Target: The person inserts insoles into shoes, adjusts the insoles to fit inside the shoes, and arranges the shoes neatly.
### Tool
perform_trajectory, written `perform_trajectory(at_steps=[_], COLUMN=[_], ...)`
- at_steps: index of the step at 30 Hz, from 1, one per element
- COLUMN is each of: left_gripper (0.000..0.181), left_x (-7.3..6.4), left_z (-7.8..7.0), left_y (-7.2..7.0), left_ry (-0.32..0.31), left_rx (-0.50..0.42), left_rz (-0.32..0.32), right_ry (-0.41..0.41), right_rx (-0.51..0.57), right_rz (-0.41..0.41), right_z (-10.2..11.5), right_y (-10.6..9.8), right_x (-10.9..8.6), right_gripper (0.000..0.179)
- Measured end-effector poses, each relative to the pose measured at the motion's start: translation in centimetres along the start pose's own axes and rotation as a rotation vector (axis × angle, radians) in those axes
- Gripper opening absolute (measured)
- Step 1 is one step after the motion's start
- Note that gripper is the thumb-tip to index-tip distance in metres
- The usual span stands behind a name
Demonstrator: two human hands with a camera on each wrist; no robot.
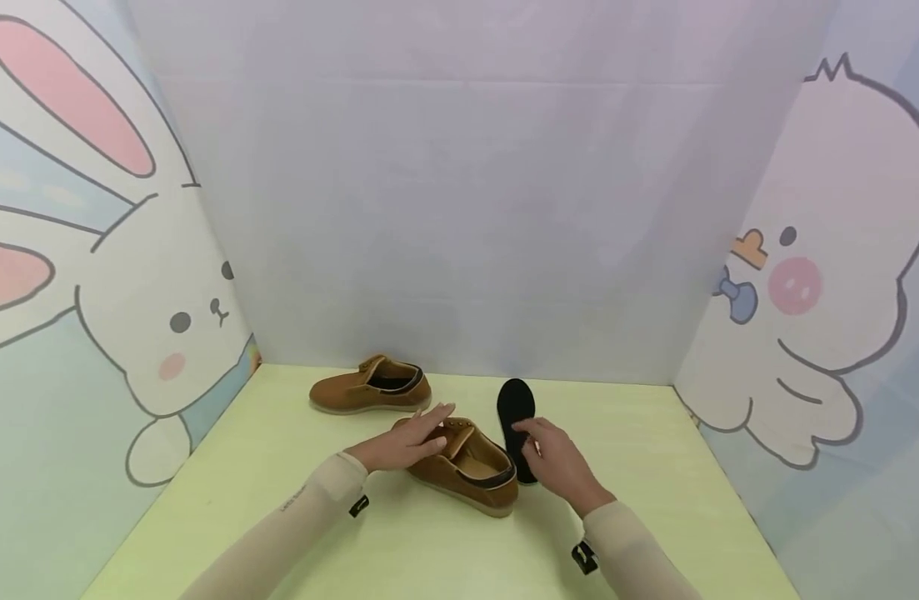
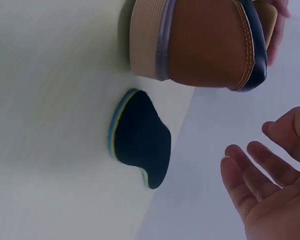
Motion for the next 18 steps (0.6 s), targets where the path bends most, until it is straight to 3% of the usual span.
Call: perform_trajectory(at_steps=[3, 6, 10, 18], left_gripper=[0.068, 0.068, 0.068, 0.084], left_x=[-0.1, -0.3, -0.4, -1.8], left_z=[-0.1, 0.0, -0.4, -1.7], left_y=[0.3, 0.8, 1.3, 1.5], left_ry=[0.006, 0.013, 0.059, 0.126], left_rx=[0.037, 0.046, 0.028, 0.129], left_rz=[-0.023, -0.025, -0.034, -0.079], right_ry=[-0.116, -0.166, -0.161, -0.105], right_rx=[-0.087, -0.155, -0.171, -0.182], right_rz=[0.049, 0.138, 0.225, 0.222], right_z=[2.6, 4.3, 4.8, 4.1], right_y=[0.8, 2.3, 3.9, 4.5], right_x=[1.5, 2.7, 3.6, 4.2], right_gripper=[0.037, 0.044, 0.044, 0.046])
Point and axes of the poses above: each hand's wrist, its own x-axis towards the middle knuckle, its own y-axis out of the palm, z = x × y, the point moved 10 cm from there along x, towards the middle knuckle, and after that the axes turned 9 degrees about z, right-handed, at the moved point
